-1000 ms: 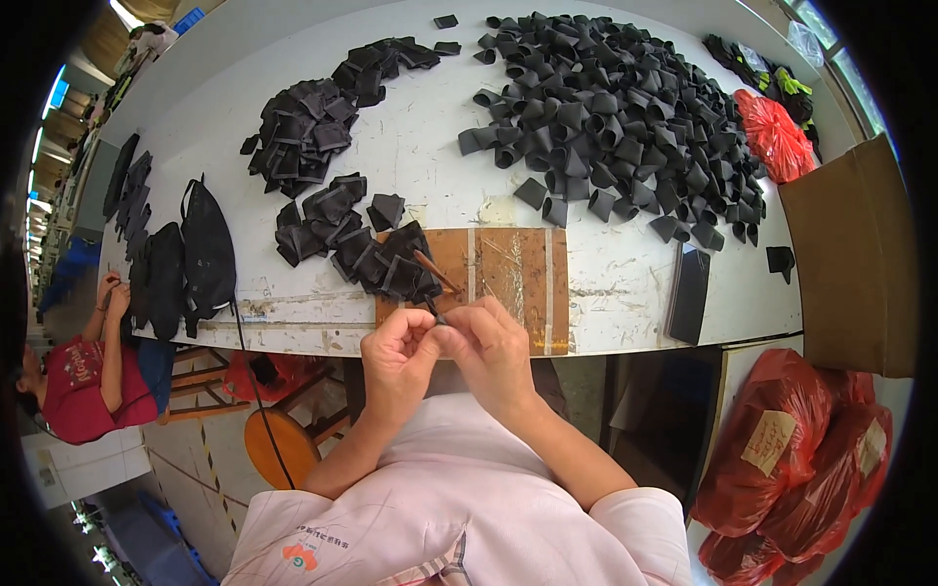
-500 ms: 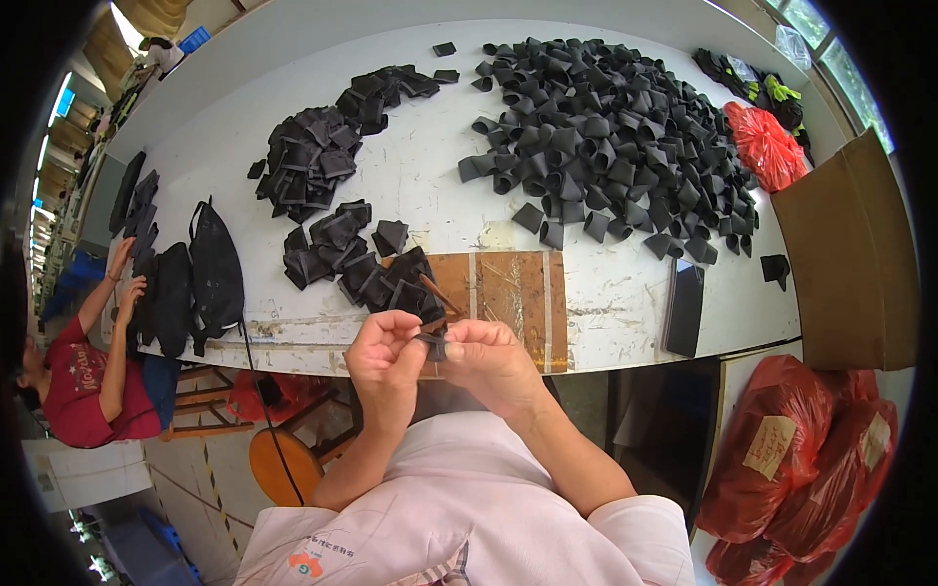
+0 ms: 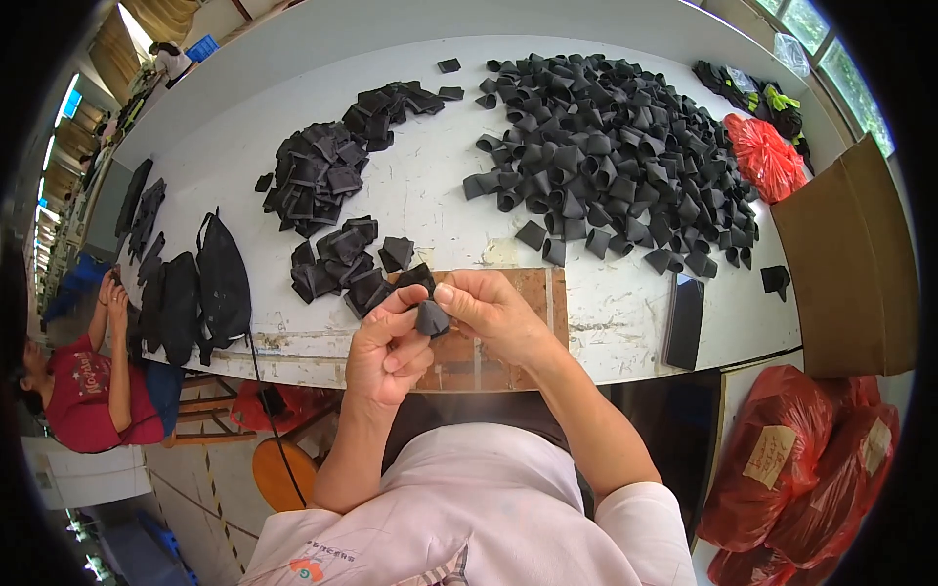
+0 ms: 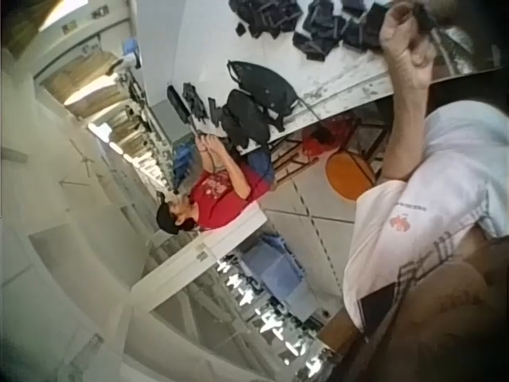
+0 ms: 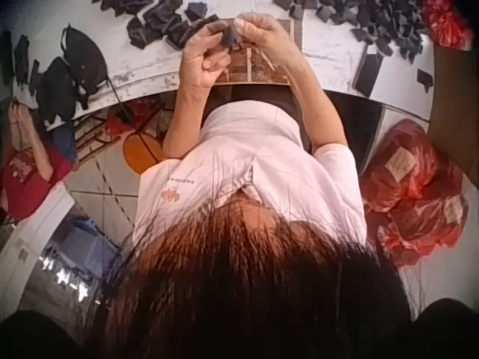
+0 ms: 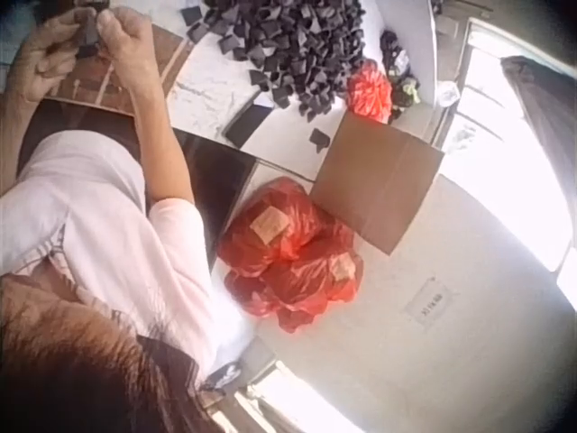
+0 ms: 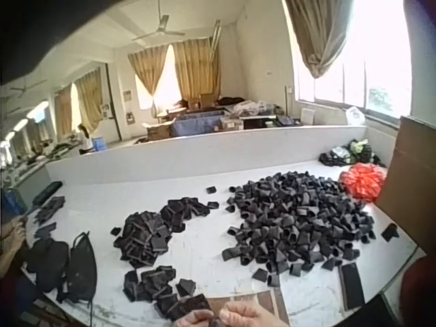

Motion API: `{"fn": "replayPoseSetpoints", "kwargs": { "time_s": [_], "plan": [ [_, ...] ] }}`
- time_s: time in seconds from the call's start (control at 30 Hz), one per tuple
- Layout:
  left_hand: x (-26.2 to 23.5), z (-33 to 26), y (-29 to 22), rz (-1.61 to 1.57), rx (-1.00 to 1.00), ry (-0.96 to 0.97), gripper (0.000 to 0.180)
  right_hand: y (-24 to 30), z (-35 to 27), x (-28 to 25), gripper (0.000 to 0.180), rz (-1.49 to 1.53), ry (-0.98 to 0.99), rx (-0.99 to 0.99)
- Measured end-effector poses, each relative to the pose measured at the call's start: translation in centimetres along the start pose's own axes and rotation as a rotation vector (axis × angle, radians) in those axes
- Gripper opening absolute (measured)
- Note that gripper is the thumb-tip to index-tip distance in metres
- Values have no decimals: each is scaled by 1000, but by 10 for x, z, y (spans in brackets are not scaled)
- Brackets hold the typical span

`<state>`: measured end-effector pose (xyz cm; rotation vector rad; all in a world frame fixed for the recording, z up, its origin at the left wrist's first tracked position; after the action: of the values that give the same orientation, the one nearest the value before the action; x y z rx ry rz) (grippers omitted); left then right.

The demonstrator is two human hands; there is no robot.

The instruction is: Inspecting and preparing small black plastic or rubber components on a factory workbench using a small wooden stick for application or sorting.

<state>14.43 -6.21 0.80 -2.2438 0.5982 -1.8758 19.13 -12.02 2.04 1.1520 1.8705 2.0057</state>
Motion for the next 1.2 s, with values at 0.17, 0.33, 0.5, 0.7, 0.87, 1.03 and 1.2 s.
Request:
{"fn": "replayPoseSetpoints", "kwargs": {
  "time_s": [0.17,0.33,0.5,0.7,0.87,1.03,1.2],
  "plan": [
    [41,-23,-56,932,722,-170,27,50,-23,-12,25,-544,-381,-279],
    [90,-23,-48,1427,835,191,20,81,-48,16,31,-857,-427,-575],
    [48,-22,-62,660,690,-34,8,89,-49,37,30,-1038,-448,-662],
    [27,-24,-54,445,621,-75,8,91,-51,47,22,-1219,-408,-792],
    [20,-25,-48,558,618,-98,8,82,-53,46,21,-1319,-407,-810],
    [8,-27,-72,916,700,-318,11,82,-41,21,11,-1007,-305,-559],
    [-63,-14,-66,1497,492,-631,26,69,-34,-76,35,-315,-652,-288]
  ]
}}
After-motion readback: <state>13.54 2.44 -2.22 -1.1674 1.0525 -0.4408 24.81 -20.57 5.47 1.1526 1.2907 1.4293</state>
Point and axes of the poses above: each hand's wrist, its own z-axis towards the middle knuckle, its own x-axis out of the palm, y = z × x, the point moved 10 cm from there along z, towards the middle knuckle, and after that the axes turned 4 degrees about y, right-handed, at the moved point
